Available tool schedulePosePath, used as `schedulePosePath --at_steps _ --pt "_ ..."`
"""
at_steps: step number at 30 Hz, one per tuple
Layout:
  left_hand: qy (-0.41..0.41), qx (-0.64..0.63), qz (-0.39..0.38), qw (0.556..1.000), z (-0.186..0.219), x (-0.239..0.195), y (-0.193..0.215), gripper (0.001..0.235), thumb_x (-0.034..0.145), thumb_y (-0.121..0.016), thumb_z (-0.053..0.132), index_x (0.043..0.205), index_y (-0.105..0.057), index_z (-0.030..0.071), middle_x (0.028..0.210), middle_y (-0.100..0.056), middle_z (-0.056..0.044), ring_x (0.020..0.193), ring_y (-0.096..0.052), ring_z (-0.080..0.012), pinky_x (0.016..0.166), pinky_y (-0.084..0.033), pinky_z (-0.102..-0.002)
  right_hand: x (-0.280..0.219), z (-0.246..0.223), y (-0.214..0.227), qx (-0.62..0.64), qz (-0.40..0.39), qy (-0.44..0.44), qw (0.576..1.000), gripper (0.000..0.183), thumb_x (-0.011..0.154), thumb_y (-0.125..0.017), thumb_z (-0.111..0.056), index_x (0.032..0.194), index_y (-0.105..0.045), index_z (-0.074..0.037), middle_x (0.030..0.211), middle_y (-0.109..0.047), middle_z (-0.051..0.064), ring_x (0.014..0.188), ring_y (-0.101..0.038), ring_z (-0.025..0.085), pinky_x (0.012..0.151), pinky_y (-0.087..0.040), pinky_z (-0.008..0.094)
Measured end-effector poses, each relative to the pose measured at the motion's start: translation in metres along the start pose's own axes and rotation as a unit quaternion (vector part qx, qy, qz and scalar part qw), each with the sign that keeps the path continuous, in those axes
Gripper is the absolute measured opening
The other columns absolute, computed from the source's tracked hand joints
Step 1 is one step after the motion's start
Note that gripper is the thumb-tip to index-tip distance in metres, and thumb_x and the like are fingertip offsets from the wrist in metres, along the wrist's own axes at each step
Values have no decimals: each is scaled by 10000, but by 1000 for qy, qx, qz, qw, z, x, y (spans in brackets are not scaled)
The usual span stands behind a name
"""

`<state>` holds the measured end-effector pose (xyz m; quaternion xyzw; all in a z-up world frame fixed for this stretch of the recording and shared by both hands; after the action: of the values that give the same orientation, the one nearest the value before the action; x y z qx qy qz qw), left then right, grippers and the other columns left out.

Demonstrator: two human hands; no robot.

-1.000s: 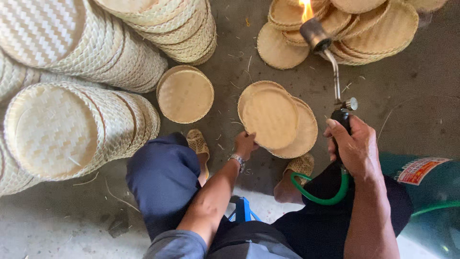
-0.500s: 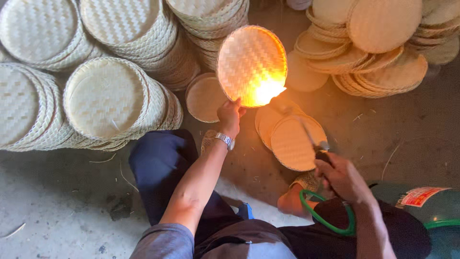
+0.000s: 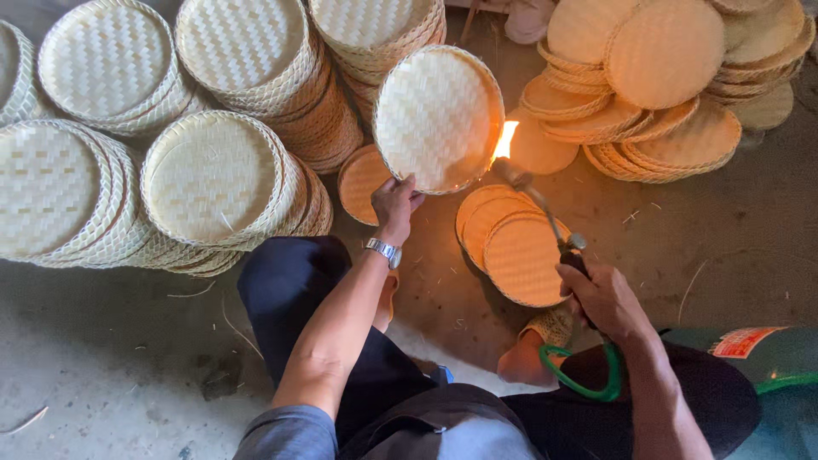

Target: The person uses a handheld blowtorch to apply flame to the surface of round woven baskets. They pick up each basket from a stack, rotate it while heating the surface, and place it onto a separate pile after treatment.

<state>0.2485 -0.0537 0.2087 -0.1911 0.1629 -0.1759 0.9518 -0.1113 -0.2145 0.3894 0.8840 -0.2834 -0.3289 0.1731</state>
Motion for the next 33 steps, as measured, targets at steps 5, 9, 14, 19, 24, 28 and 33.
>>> schedulePosePath --at_steps 5,9,14,19,24,28,33 --pt "-14 32 -25 999 17 2 7 171 952 -692 143 967 -686 -27 896 -706 -72 762 -705 -164 721 -664 -360 4 3 5 -4 -2 -8 1000 409 969 -620 -355 761 -652 -4 528 -530 46 436 -501 153 430 -407 339" --pt "-26 78 -41 996 30 6 14 179 961 -697 138 943 -678 -40 894 -705 -78 758 -701 -147 729 -671 -350 8 5 10 -11 -8 -5 1000 434 977 -613 -363 752 -645 6 528 -518 48 432 -500 154 424 -412 338" --pt "-22 96 -69 993 42 8 14 160 958 -662 150 982 -699 -4 916 -734 -55 782 -725 -131 723 -666 -311 11 10 15 -2 -5 -10 1000 434 970 -617 -368 754 -643 7 529 -522 47 423 -497 156 412 -410 339" --pt "-50 159 -87 982 62 1 10 209 983 -681 163 1067 -733 -21 949 -751 -66 768 -699 -121 671 -618 -280 15 9 12 -29 -49 2 998 429 954 -621 -363 745 -668 9 536 -543 40 429 -514 146 409 -426 339" --pt "-59 216 -105 969 75 -7 4 242 955 -674 196 1085 -735 2 948 -764 -34 772 -713 -92 656 -614 -262 20 15 21 -11 -16 -15 1000 463 982 -602 -389 757 -651 13 534 -533 56 431 -513 155 416 -421 339" --pt "-67 302 -98 946 88 -8 3 261 957 -682 225 1047 -758 -8 890 -757 -50 741 -709 -102 646 -619 -269 23 9 20 -57 -54 -7 997 450 962 -611 -378 743 -650 13 535 -533 42 430 -513 155 415 -433 342" --pt "-98 350 -92 927 94 -10 4 224 920 -700 224 972 -736 9 827 -748 -51 692 -716 -108 598 -608 -280 22 9 29 -14 -12 -13 1000 462 991 -592 -389 752 -647 1 532 -528 48 435 -483 152 416 -396 338"
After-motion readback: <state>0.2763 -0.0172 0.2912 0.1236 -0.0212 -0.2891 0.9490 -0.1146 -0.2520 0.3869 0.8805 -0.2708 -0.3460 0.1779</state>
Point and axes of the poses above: each hand's wrist, its own x-axis towards the middle knuckle, its own y-axis out of the back of the hand, z = x × y, the point moved 9 cm from there along x, towards the middle knuckle
